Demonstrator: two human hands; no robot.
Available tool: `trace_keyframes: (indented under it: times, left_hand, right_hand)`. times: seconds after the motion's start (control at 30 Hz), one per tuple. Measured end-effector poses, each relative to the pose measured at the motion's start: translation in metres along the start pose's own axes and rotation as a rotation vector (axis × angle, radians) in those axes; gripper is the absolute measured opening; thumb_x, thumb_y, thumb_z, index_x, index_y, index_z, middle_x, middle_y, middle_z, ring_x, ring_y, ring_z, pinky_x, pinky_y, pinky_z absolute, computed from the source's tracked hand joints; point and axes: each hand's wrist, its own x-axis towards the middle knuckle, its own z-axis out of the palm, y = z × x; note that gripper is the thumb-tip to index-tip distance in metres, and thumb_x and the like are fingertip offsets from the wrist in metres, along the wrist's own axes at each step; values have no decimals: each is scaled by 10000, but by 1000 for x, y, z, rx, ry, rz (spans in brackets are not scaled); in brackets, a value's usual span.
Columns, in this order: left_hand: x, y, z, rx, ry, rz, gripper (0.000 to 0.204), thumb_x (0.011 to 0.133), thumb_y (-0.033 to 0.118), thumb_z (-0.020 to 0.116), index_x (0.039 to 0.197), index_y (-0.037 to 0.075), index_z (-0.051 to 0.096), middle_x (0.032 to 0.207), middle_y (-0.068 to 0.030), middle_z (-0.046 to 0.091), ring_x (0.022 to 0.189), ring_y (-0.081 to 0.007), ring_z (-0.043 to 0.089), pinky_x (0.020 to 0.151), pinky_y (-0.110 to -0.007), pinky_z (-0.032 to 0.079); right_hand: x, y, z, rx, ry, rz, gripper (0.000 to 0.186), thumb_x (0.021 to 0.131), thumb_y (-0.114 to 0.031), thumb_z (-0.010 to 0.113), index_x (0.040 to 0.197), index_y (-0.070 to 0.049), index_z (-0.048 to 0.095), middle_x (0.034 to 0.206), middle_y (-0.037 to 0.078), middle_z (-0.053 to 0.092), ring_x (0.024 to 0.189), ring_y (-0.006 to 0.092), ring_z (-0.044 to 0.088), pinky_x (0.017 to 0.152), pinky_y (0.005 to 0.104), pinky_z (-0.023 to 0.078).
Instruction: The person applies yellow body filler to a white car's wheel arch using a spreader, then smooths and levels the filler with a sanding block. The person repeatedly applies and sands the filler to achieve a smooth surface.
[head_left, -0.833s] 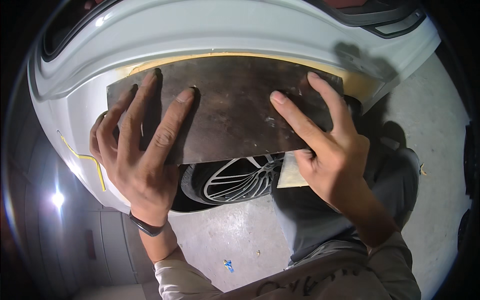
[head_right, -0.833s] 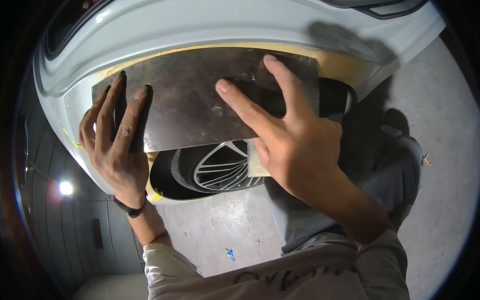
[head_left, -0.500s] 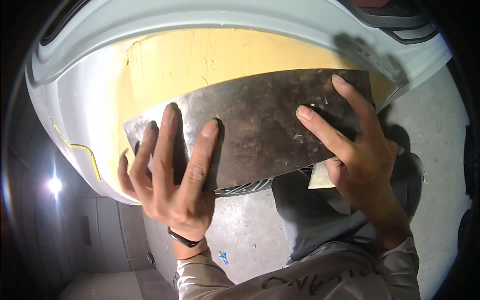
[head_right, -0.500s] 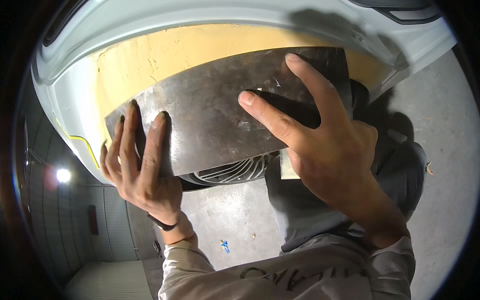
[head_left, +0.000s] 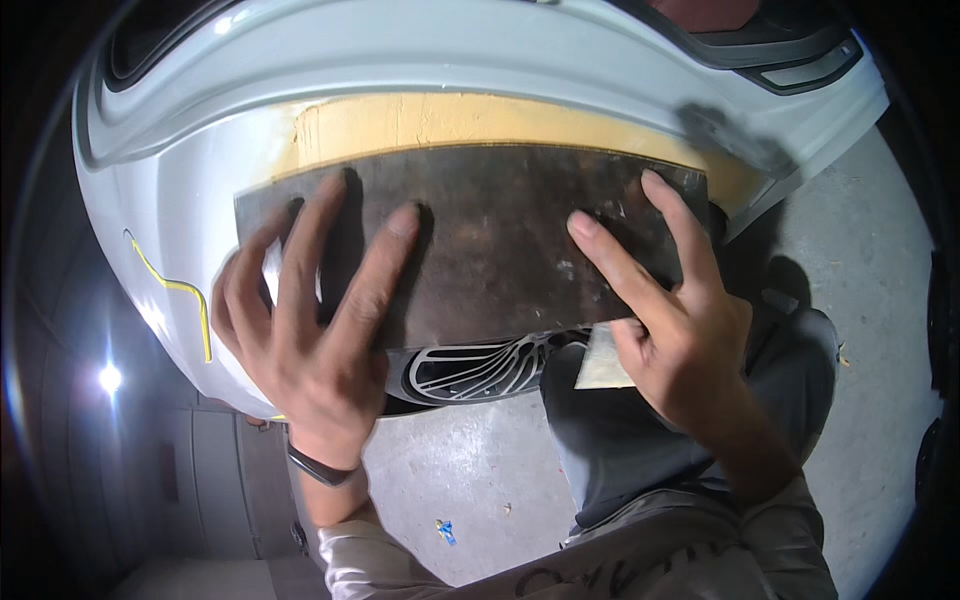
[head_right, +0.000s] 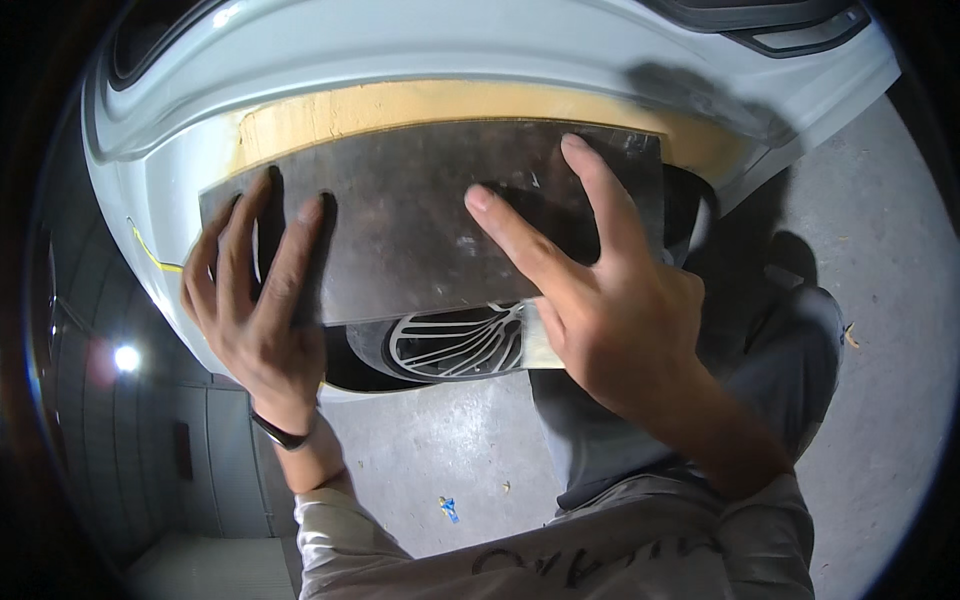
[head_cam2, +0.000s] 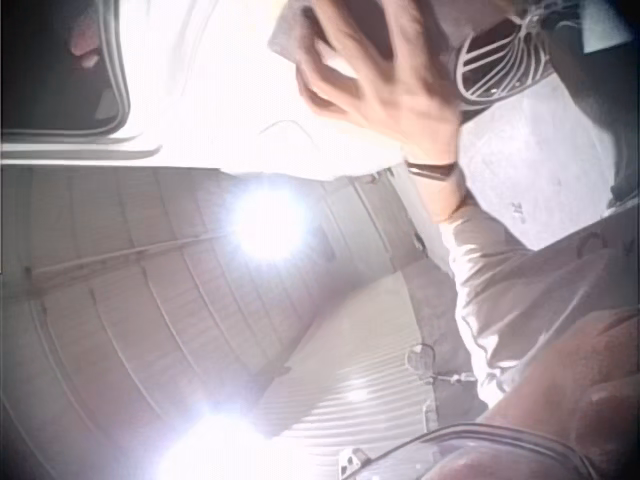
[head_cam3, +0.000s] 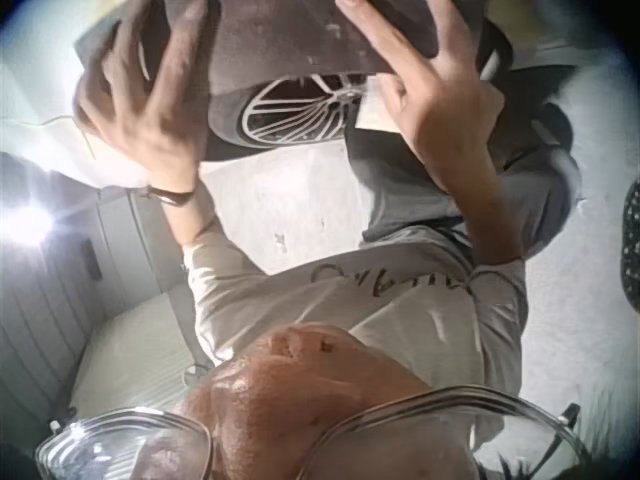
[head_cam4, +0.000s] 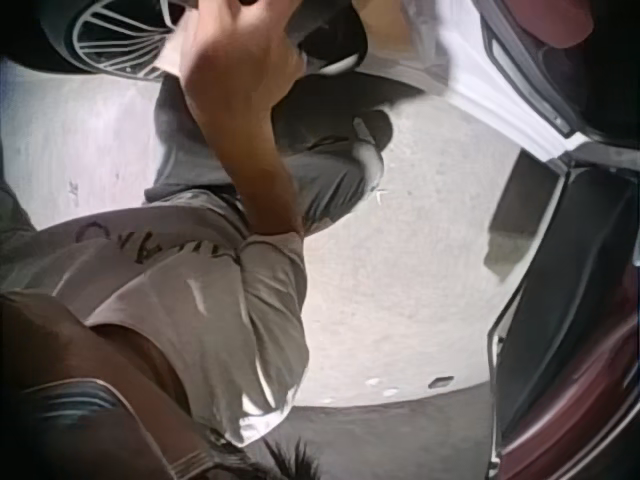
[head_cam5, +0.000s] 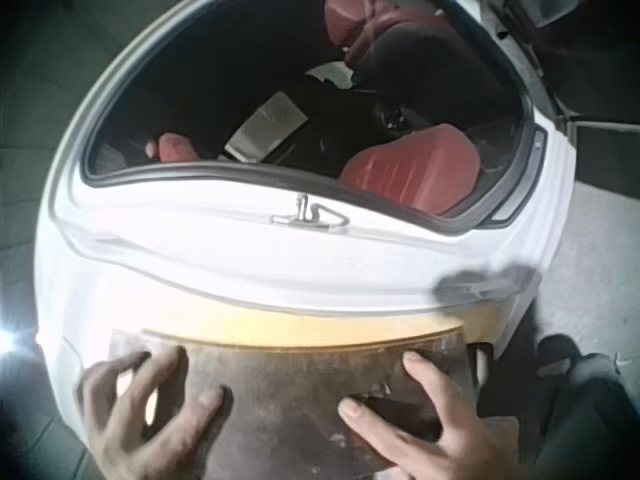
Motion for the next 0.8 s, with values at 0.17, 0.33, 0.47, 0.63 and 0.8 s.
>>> trace_keyframes:
  times: [0.17,0.33,0.47,0.63,0.8]
  left_hand:
    - [26,-22,4,-59,39,60,521,876,141,806,1330,393,763,1419,-26,693,1306,-282,614,1142,-424,446]
    - [36,-22,7,-60,53,77,492,888,153,802,1335,356,771,1411,-53,694,1293,-284,621,1104,-412,450]
    - [38,-24,9,-86,83,68,467,884,176,801,1316,353,781,1375,-43,720,1262,-280,643,1105,-410,460]
    - [36,-25,7,-83,80,63,444,879,189,802,1292,351,789,1338,-31,747,1229,-268,666,1101,-421,488]
    - [22,-9,9,-69,66,-56,421,864,200,817,1255,356,799,1326,-25,758,1247,-257,680,1145,-456,475]
  right_hand:
    - [12,-8,2,106,123,21,821,657,188,701,1399,-161,729,1465,266,574,779,297,735,569,337,562]
    - [16,-9,3,149,117,45,773,694,169,712,1398,-150,728,1448,286,578,814,329,742,602,350,572]
    - [17,-9,5,166,117,32,763,697,165,711,1394,-145,729,1445,282,583,961,370,752,672,359,595]
    - [19,-7,6,114,87,50,757,686,154,692,1378,-151,738,1453,256,591,1084,389,742,782,356,618]
    - [18,-1,0,27,-3,29,806,620,144,645,1359,-161,751,1474,230,594,1123,384,740,858,374,629]
